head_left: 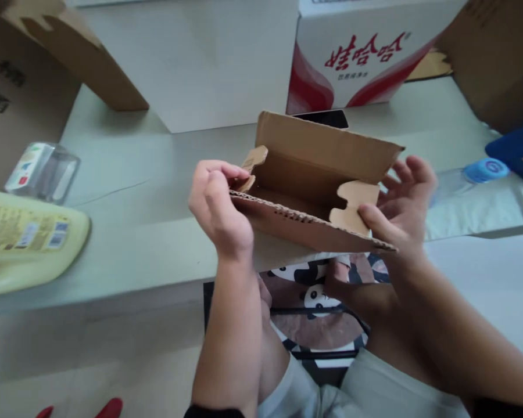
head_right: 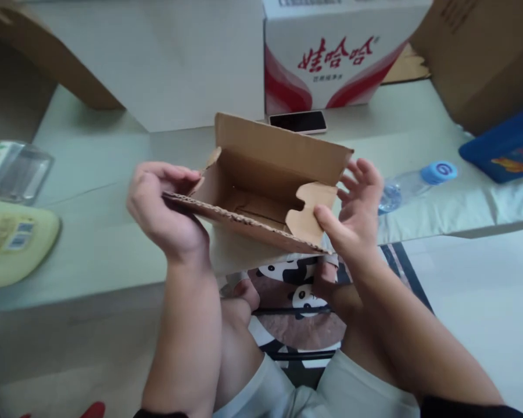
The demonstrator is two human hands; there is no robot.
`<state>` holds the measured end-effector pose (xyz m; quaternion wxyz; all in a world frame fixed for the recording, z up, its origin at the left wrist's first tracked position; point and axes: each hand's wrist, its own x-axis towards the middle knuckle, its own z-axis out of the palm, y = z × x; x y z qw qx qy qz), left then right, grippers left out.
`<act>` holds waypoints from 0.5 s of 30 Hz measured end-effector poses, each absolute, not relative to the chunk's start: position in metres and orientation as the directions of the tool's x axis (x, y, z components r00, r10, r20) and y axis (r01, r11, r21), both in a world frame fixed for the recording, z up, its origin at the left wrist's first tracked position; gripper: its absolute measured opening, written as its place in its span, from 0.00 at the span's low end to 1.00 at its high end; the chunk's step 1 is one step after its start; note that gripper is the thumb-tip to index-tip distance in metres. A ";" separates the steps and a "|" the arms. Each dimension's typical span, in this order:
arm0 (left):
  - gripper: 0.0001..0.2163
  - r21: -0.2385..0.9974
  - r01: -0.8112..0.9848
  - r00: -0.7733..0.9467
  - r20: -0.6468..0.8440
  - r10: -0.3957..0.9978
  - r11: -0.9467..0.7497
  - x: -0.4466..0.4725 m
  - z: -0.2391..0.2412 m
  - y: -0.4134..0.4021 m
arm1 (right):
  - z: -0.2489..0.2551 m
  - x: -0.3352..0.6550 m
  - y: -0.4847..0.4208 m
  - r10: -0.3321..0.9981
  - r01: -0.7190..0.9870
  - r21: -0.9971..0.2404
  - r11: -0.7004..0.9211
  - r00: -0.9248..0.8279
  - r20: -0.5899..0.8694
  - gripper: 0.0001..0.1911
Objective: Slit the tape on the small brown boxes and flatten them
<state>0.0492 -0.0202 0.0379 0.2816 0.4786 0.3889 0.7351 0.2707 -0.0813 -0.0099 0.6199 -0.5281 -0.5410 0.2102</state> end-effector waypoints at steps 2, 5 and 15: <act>0.12 0.848 0.013 -0.379 0.494 0.782 -0.530 0.055 0.036 -0.015 | -0.014 0.282 -0.081 0.893 0.228 -0.911 0.342 0.224 0.391 0.38; 0.10 0.839 0.025 -0.335 0.520 0.786 -0.544 0.059 0.033 -0.011 | -0.019 0.292 -0.086 0.907 0.083 -0.919 0.386 0.145 0.394 0.34; 0.07 0.669 0.310 -0.174 0.739 0.651 -0.676 0.064 0.014 0.002 | -0.028 0.295 -0.096 0.848 0.161 -0.875 0.457 0.218 0.483 0.13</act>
